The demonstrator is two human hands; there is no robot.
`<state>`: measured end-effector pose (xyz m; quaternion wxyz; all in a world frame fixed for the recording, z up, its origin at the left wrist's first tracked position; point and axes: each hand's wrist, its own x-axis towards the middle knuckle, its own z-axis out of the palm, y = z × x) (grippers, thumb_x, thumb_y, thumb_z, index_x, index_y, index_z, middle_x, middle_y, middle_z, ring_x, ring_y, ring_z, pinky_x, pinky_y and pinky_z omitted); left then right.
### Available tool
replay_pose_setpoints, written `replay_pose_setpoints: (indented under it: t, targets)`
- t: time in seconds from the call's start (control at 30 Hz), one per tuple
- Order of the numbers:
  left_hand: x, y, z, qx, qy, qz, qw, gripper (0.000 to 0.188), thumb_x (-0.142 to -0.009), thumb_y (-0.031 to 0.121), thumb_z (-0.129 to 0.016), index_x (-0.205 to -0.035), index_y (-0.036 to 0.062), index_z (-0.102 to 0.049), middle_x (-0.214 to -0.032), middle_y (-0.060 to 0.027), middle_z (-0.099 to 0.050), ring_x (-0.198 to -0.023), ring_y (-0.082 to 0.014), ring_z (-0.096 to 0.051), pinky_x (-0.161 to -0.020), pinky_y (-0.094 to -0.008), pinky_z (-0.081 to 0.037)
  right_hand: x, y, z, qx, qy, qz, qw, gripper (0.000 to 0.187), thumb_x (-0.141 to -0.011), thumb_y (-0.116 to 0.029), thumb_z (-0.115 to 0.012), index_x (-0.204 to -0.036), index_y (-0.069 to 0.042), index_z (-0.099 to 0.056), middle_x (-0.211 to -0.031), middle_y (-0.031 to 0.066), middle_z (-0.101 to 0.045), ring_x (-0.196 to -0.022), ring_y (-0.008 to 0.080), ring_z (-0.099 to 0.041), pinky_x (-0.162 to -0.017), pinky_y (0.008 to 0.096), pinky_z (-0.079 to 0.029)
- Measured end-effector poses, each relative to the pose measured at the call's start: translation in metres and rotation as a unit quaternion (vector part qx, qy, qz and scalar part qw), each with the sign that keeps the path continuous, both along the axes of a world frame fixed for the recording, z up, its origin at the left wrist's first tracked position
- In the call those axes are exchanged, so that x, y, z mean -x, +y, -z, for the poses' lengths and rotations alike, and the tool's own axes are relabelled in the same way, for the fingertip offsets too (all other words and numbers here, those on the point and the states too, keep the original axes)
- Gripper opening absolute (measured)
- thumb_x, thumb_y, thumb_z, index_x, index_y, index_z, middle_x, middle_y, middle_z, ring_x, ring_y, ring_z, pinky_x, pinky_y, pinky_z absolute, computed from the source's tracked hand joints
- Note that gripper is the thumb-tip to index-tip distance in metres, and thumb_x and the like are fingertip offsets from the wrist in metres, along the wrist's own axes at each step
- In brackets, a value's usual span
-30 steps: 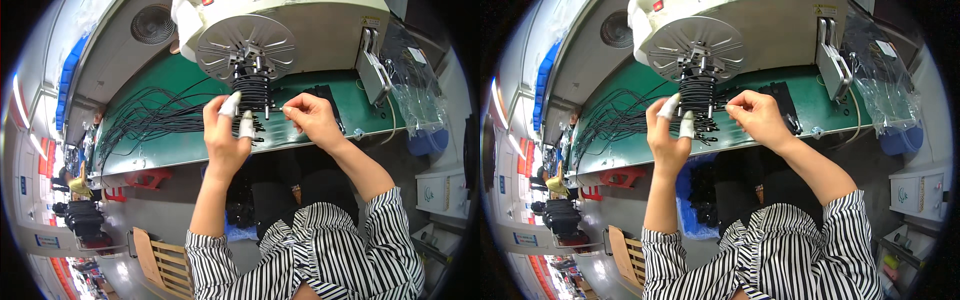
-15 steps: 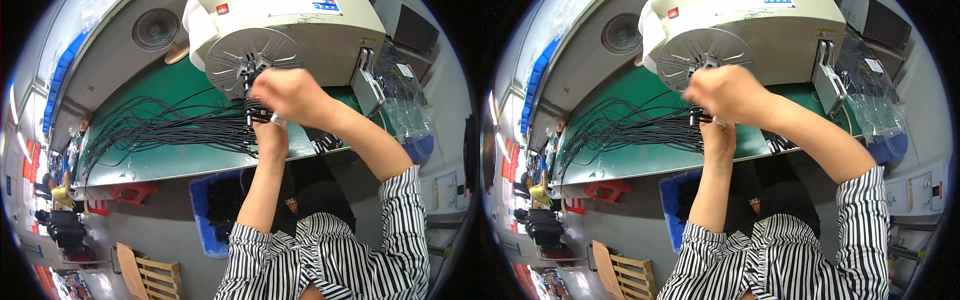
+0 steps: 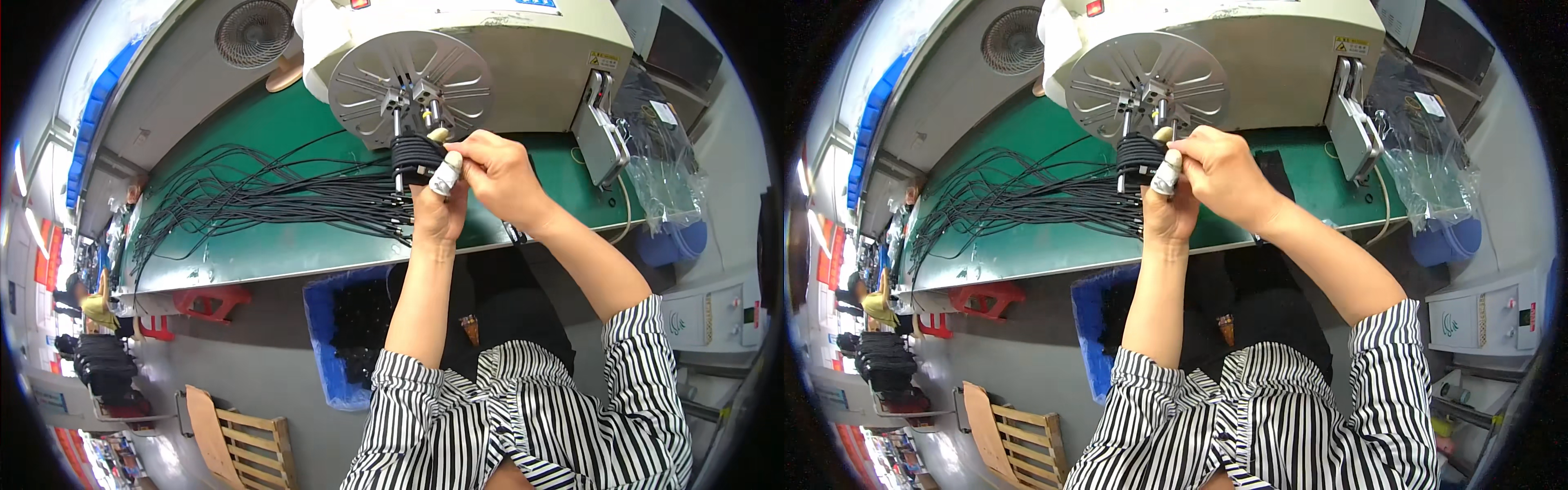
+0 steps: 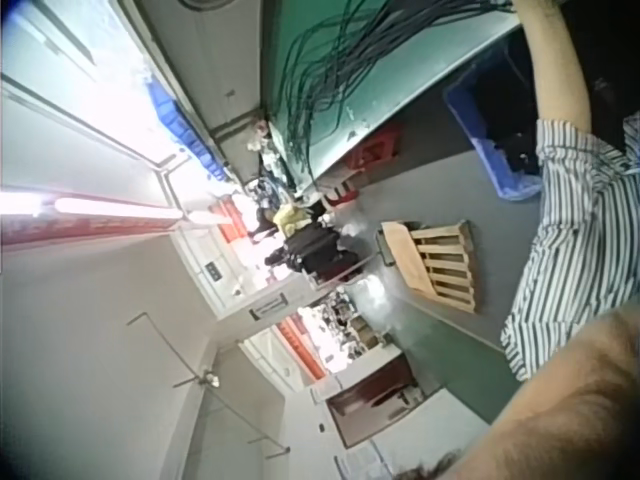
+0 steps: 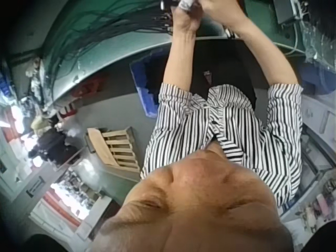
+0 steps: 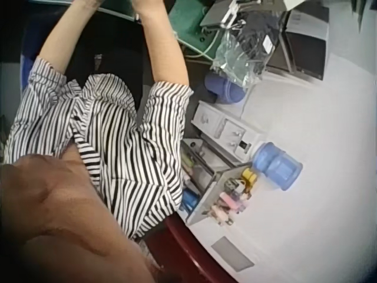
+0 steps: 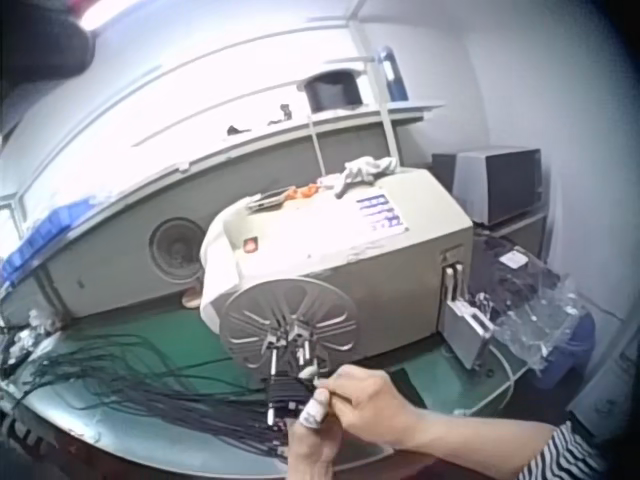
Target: Winding electrical cables using a workstation machine and then manually bundling them.
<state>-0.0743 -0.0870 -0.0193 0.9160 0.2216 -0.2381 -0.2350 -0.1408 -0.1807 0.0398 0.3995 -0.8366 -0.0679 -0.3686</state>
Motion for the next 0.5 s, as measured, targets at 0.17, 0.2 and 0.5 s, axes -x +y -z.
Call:
replay_pose_setpoints:
  t: [0.17,0.2,0.5]
  targets:
    - [-0.002,0.008,0.009,0.08,0.055,0.064,0.993,0.026,-0.089,0.014,-0.061,-0.114,0.0069,-0.055,-0.101,-0.0056,-0.063,-0.095,-0.0165,-0.061,-0.086,-0.0299,-0.049,0.011,0.032,0.006,-0.013,-0.037,0.041,0.998,0.019,-0.076,0.001,-0.056,-0.093,-0.001,-0.063,-0.085,0.0129,-0.058,-0.074,0.0292,-0.06,-0.066,0.0357,-0.047]
    - [-0.002,0.011,0.019,0.083,0.038,0.075,0.993,0.024,-0.09,0.015,-0.06,-0.111,0.0048,-0.055,-0.106,-0.0072,-0.062,-0.1,-0.0179,-0.06,-0.089,-0.0314,-0.049,0.019,0.035,0.009,0.002,-0.028,0.022,0.999,0.018,-0.075,0.0,-0.056,-0.092,-0.002,-0.064,-0.085,0.0122,-0.058,-0.073,0.0283,-0.06,-0.067,0.0357,-0.046]
    - [0.124,0.1,0.014,-0.224,0.101,0.164,0.955,0.029,-0.073,0.005,-0.072,-0.097,-0.0021,-0.056,-0.076,-0.0098,-0.061,-0.07,-0.0209,-0.064,-0.068,-0.0343,-0.056,0.09,0.005,-0.005,0.108,0.03,-0.192,0.975,0.051,-0.071,-0.024,-0.07,-0.112,0.003,-0.055,-0.112,0.0205,-0.053,-0.089,0.0317,-0.058,-0.084,0.0404,-0.047]
